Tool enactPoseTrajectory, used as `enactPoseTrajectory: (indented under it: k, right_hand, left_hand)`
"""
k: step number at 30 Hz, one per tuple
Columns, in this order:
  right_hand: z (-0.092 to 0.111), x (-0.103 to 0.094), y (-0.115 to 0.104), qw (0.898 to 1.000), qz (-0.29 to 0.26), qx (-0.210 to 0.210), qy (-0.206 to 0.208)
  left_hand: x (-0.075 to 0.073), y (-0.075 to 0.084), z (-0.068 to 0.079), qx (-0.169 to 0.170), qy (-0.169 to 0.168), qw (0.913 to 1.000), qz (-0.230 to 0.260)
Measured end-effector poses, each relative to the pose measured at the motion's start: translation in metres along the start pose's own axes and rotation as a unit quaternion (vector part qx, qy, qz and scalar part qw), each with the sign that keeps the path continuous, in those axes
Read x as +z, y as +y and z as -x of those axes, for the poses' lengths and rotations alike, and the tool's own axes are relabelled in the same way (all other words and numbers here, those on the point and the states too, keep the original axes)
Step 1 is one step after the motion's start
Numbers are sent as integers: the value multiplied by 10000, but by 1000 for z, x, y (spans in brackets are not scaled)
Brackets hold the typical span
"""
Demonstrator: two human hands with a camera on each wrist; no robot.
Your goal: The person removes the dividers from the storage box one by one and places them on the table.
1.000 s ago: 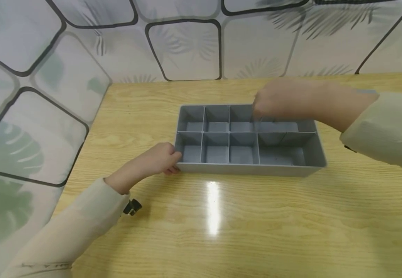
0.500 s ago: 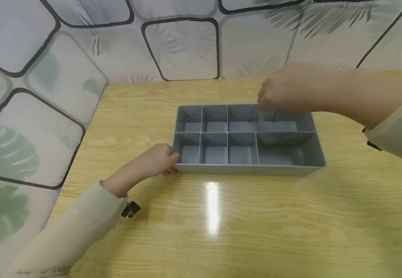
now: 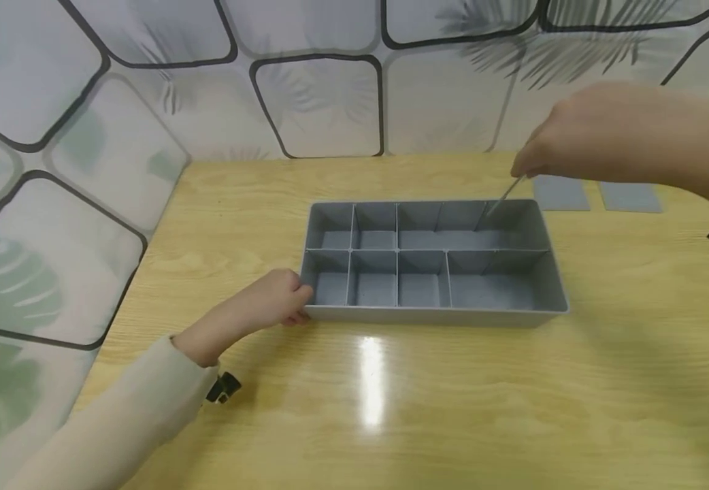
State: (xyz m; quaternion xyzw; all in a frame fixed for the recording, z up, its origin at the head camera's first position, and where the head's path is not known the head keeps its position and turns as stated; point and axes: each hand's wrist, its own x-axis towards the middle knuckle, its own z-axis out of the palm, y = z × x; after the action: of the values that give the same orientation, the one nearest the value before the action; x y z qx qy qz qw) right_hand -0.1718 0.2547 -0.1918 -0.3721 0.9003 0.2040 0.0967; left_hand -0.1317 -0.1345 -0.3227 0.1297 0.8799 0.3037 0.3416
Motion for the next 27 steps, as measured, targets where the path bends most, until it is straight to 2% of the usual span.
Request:
enactPoseTrajectory:
  k: [7, 12, 16, 22, 25, 27]
  right_hand:
    - [11, 15, 22, 9949, -625, 286, 735]
    - [21, 33, 41, 9840, -1232, 757, 1041]
    - [28, 46, 59, 9793, -1261, 1219, 1011]
    - [41, 73, 88, 9760, -1138, 1598, 947]
    - [44, 88, 99, 9705, -1279, 1850, 864]
    - [44, 97, 103, 9622, -1503, 2152, 730]
  left_hand:
    - [4, -5, 5, -165, 19, 9998, 62]
    - [7, -6, 3, -222, 43, 9997, 35]
    - [6, -4, 3, -222, 95, 9997, -5]
    - [5, -4, 4, -183, 94, 9998, 14]
    - [5, -7, 6, -203, 124, 9997, 41]
    - [4, -8, 7, -237, 140, 9996, 68]
